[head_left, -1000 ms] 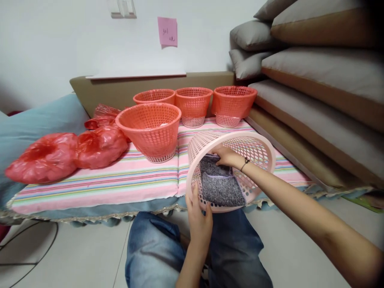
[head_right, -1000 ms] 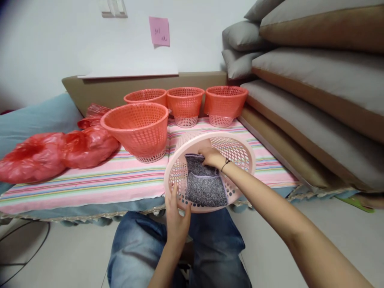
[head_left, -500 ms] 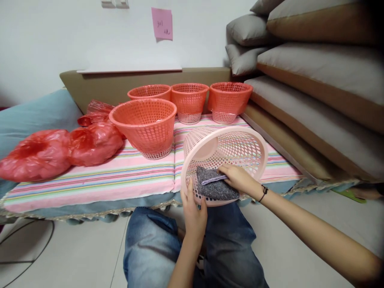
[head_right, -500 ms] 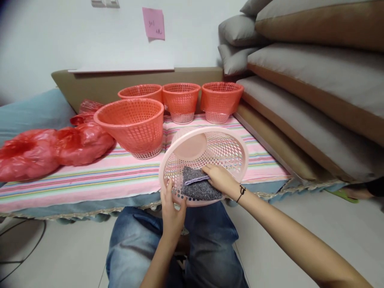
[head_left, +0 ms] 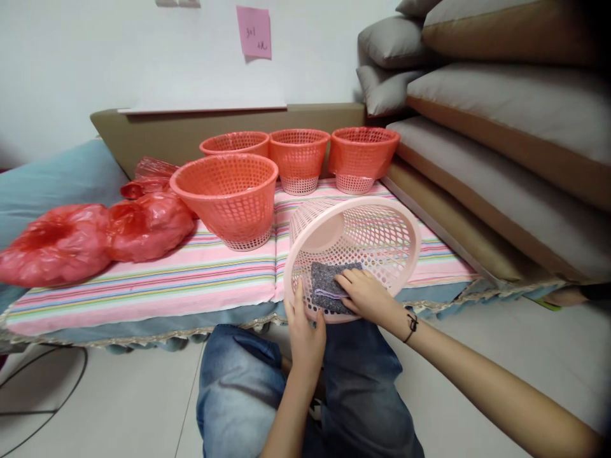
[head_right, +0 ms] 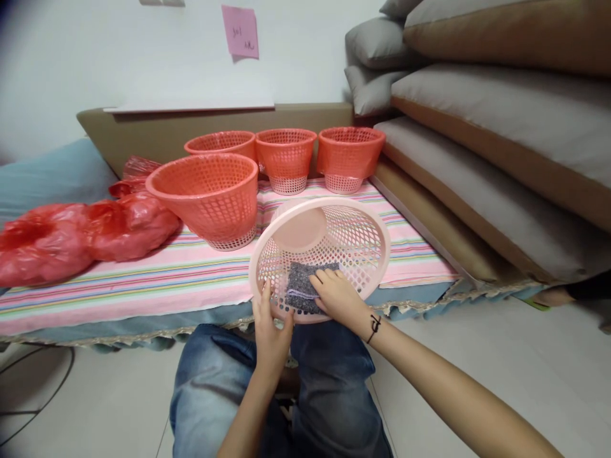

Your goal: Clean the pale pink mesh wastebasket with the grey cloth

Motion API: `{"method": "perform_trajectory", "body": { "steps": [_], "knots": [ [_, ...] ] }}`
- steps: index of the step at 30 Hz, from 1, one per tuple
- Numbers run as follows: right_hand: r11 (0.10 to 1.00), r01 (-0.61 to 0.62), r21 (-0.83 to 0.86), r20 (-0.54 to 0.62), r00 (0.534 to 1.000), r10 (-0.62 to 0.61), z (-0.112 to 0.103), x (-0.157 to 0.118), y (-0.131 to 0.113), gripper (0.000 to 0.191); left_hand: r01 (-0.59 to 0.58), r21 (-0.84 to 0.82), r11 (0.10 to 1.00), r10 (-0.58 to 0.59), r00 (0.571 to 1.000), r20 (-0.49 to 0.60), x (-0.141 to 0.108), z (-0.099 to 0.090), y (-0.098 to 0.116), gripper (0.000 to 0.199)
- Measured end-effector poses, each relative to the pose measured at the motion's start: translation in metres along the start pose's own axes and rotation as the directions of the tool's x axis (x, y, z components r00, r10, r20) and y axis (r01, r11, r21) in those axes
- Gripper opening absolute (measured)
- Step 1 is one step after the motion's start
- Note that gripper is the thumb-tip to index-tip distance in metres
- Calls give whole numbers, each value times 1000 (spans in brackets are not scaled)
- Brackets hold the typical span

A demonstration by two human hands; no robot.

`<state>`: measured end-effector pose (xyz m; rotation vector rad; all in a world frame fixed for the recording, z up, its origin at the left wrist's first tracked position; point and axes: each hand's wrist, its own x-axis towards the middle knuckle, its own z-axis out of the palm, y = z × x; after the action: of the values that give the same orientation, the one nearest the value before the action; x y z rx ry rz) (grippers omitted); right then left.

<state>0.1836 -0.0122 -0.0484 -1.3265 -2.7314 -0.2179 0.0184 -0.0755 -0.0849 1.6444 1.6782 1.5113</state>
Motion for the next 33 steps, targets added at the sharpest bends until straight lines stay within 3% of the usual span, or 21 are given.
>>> {"method": "perform_trajectory", "body": {
  "steps": [4, 9, 15, 18, 23, 27, 33],
  "knots": [
    [985, 9, 174, -38, 999, -3, 1, 21, -10, 40, -3, -18, 1000, 3, 1000, -5, 0, -1, 1, 67],
    [917, -154, 369, -181, 956, 233, -3, 20, -9, 32, 3, -15, 1000, -3, 1000, -10, -2, 0, 1, 68],
    [900, 20, 435, -25, 1000, -10, 2, -1, -25, 31, 24, -8, 1000, -24, 1000, 0, -2, 1, 0, 68],
    [868, -3, 497, -52, 998, 33, 2, -14, -15, 34, 48, -28, 998, -48, 999, 3, -2, -1, -1, 67],
    [935, -180, 306, -24, 980, 197, 0, -42, 16, 28, 35, -53, 998, -35, 999, -4, -1, -1, 0, 65],
    [938, -151, 311, -17, 986, 165, -2, -54, 23, 17, 4, -54, 999, -4, 1000, -1, -1, 1, 2, 64],
    [952, -166, 257, -4, 985, 173, -6, -56, 17, 16, 23, -32, 999, -23, 1000, 17, 0, -1, 4, 64]
  ]
}}
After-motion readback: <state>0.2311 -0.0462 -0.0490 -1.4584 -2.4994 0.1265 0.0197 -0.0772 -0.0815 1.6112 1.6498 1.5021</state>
